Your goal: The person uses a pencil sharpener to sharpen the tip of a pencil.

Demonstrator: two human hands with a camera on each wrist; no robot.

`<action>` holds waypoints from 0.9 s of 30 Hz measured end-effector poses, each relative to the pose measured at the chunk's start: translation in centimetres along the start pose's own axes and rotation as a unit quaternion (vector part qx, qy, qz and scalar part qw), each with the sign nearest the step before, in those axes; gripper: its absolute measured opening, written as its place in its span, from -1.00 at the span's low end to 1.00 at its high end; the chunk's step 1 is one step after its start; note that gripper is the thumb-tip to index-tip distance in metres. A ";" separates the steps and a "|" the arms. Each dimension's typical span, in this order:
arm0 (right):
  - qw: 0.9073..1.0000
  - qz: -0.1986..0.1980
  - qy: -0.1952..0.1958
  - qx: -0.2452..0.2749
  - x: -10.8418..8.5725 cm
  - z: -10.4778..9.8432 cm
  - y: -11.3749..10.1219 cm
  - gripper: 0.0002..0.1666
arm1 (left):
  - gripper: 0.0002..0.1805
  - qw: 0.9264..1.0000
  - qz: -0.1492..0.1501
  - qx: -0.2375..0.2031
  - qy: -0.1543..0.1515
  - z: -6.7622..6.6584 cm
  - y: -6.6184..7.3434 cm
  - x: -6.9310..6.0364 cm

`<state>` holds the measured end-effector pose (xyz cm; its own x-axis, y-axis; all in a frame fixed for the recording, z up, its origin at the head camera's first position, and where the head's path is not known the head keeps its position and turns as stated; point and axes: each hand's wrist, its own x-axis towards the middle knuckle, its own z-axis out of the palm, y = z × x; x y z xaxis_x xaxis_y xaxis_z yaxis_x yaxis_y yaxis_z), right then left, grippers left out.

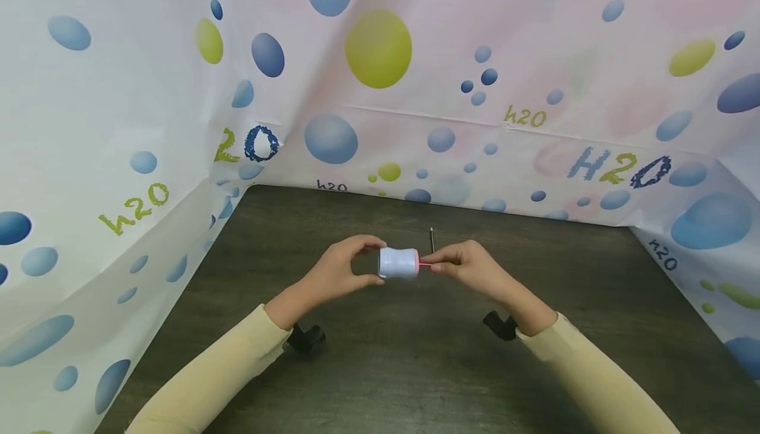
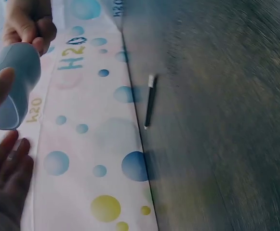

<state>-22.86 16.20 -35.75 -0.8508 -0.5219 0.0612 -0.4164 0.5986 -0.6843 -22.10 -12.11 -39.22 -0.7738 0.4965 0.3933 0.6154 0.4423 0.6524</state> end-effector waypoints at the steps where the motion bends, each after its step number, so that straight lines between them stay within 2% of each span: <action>1: 0.999 -0.015 0.020 -0.020 -0.1 0.1 -0.1 -0.74 | -0.31 0.999 -0.032 -0.040 -0.017 -0.2 -0.1 0.2; 3: 0.993 -0.062 0.064 -0.075 -0.3 0.3 -0.2 -0.76 | -0.30 0.989 -0.095 -0.107 -0.045 -0.6 -0.2 0.4; 4: 0.987 -0.089 0.089 -0.105 -0.5 0.4 -0.3 -0.75 | -0.30 0.981 -0.122 -0.137 -0.057 -0.7 -0.3 0.5; 5: 0.977 -0.121 0.114 -0.137 -0.6 0.5 -0.2 -0.73 | -0.30 0.973 -0.148 -0.163 -0.068 -0.8 -0.4 0.6; 7: 0.950 -0.186 0.160 -0.192 -0.7 0.8 -0.1 -0.67 | -0.31 0.960 -0.185 -0.193 -0.086 -0.8 -0.6 0.6; 9: 0.922 -0.243 0.194 -0.229 -0.8 1.2 0.2 -0.61 | -0.27 0.950 -0.204 -0.211 -0.106 -0.7 -0.8 0.5; 11: 0.902 -0.285 0.216 -0.243 -0.8 1.4 0.5 -0.56 | -0.25 0.941 -0.212 -0.235 -0.119 -0.4 -0.9 0.5; 13: 0.890 -0.310 0.225 -0.246 -0.8 1.7 0.7 -0.56 | -0.26 0.938 -0.209 -0.247 -0.123 -0.2 -1.0 0.5; 14: 0.888 -0.316 0.226 -0.246 -0.8 1.8 0.7 -0.57 | -0.28 0.938 -0.205 -0.251 -0.120 -0.1 -0.9 0.4; 16: 0.891 -0.311 0.222 -0.245 -0.8 1.9 0.6 -0.58 | -0.37 0.943 -0.197 -0.250 -0.102 0.1 -0.7 0.3; 18: 0.902 -0.288 0.210 -0.243 -0.9 1.7 0.4 -0.61 | -0.50 0.952 -0.184 -0.234 -0.076 0.3 -0.4 0.2; 19: 0.912 -0.270 0.199 -0.237 -0.9 1.6 0.3 -0.62 | -0.55 0.957 -0.175 -0.222 -0.062 0.4 -0.3 0.2; 21: 0.939 -0.220 0.165 -0.207 -0.9 1.1 -0.1 -0.65 | -0.59 0.972 -0.148 -0.183 -0.027 0.7 0.1 0.2; 23: 0.969 -0.156 0.117 -0.151 -0.8 0.5 -0.5 -0.70 | -0.56 0.988 -0.096 -0.123 0.009 0.9 0.3 0.1; 25: 0.990 -0.092 0.063 -0.082 -0.6 -0.1 -0.7 -0.75 | -0.51 0.998 -0.017 -0.036 0.043 1.1 0.4 0.1; 26: 0.997 -0.059 0.036 -0.044 -0.4 -0.3 -0.7 -0.77 | -0.48 0.998 0.027 0.013 0.060 1.1 0.4 0.0; 27: 0.999 -0.030 0.011 -0.011 -0.3 -0.5 -0.6 -0.77 | -0.45 0.993 0.069 0.054 0.075 1.2 0.4 0.0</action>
<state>-22.56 16.29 -34.95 -0.8306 -0.5440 0.1190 -0.4743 0.5792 -0.6630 -21.65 -11.08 -39.73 -0.6902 0.4441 0.5714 0.7228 0.4602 0.5155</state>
